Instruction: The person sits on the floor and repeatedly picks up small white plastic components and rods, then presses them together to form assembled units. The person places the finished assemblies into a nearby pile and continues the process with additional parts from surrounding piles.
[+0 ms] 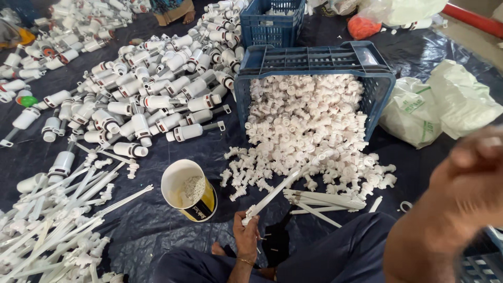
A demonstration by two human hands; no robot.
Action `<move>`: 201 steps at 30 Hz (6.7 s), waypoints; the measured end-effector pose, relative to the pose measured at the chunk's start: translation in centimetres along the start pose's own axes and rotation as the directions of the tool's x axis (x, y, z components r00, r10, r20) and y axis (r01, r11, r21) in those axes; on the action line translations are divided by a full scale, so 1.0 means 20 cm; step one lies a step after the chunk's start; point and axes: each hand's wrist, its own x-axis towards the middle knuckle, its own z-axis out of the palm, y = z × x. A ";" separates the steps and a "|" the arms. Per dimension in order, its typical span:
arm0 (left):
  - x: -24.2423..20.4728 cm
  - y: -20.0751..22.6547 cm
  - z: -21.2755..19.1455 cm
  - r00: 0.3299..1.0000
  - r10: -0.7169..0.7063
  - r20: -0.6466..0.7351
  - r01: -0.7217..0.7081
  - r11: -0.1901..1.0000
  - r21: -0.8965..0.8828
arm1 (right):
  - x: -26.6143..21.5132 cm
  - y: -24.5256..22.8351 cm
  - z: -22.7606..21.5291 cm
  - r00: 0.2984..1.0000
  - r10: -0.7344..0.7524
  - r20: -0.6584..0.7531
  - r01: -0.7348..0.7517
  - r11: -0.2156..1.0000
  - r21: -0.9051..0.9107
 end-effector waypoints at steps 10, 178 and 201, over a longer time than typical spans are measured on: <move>0.00 0.03 0.01 1.000 0.006 0.000 -0.006 0.998 0.066 | -0.48 0.07 0.27 0.863 0.288 0.415 -0.360 0.927 0.105; -0.09 0.07 0.03 0.931 0.057 0.360 -0.047 0.998 -0.036 | -0.10 -0.23 0.09 0.904 -0.178 0.388 0.184 0.983 0.022; -0.02 -0.01 0.12 0.952 -0.010 0.307 -0.154 0.848 0.506 | -1.39 0.45 0.10 0.090 0.467 0.880 -0.127 0.881 -0.455</move>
